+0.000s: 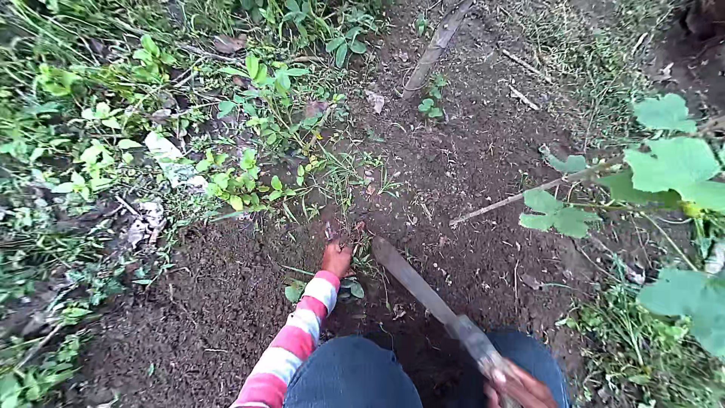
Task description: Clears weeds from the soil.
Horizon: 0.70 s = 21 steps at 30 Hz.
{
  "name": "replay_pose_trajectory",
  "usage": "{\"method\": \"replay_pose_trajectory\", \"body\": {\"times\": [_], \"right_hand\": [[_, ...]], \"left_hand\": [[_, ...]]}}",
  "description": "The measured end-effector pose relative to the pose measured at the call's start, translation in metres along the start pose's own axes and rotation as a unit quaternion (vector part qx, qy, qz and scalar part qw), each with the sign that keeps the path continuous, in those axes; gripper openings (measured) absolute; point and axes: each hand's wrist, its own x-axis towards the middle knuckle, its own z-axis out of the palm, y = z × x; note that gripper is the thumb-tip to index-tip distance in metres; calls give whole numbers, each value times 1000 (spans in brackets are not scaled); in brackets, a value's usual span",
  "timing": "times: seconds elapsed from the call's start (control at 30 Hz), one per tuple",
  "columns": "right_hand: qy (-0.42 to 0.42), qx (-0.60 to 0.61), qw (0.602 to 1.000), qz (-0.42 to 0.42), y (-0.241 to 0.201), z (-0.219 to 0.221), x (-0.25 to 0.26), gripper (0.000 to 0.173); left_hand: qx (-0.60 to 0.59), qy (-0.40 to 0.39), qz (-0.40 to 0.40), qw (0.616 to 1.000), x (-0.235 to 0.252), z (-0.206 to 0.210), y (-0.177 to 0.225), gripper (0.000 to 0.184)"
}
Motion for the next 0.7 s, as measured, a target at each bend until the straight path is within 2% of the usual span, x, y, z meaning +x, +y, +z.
{"method": "replay_pose_trajectory", "body": {"times": [0.07,0.1,0.17,0.2,0.23,0.27,0.3,0.33,0.4,0.43,0.5,0.53,0.57,0.63,0.7], "right_hand": [[25,-5,1000,-12,-4,40,54,40],[30,-26,998,-41,-7,50,64,40],[43,-166,973,-157,-2,58,57,48],[53,-303,919,-246,2,53,45,55],[66,-439,825,-349,1,47,39,59],[79,-507,749,-418,-2,40,36,60],[82,-521,723,-446,-5,33,29,59],[78,-509,730,-449,-12,26,20,58],[60,-458,778,-426,-35,17,1,58],[57,-443,790,-420,-44,16,-5,59],[59,-454,775,-434,-66,24,-5,61],[61,-479,750,-452,-82,30,-1,60],[66,-519,707,-476,-102,37,6,59],[73,-607,605,-509,-147,58,20,58],[64,-659,538,-521,-190,90,32,57]], "left_hand": [[-26,16,-13,999,-4,2,7,37],[-40,28,-17,999,-3,4,11,35],[-70,41,-28,996,-6,4,14,34],[-85,46,-40,994,-14,8,10,34],[-100,54,-52,992,-20,8,12,33],[-108,60,-64,990,-29,5,12,33],[-108,56,-73,990,-42,2,9,32],[-92,39,-75,992,-60,-3,4,31],[-1,4,-48,999,-107,-25,-15,28],[66,12,-45,997,-130,-46,-33,29],[207,61,-112,970,-150,-102,-63,35],[275,69,-150,947,-147,-126,-68,39],[338,63,-166,924,-138,-144,-67,41],[438,39,-99,893,-111,-156,-53,41],[489,11,5,872,-73,-153,-30,40]]}}
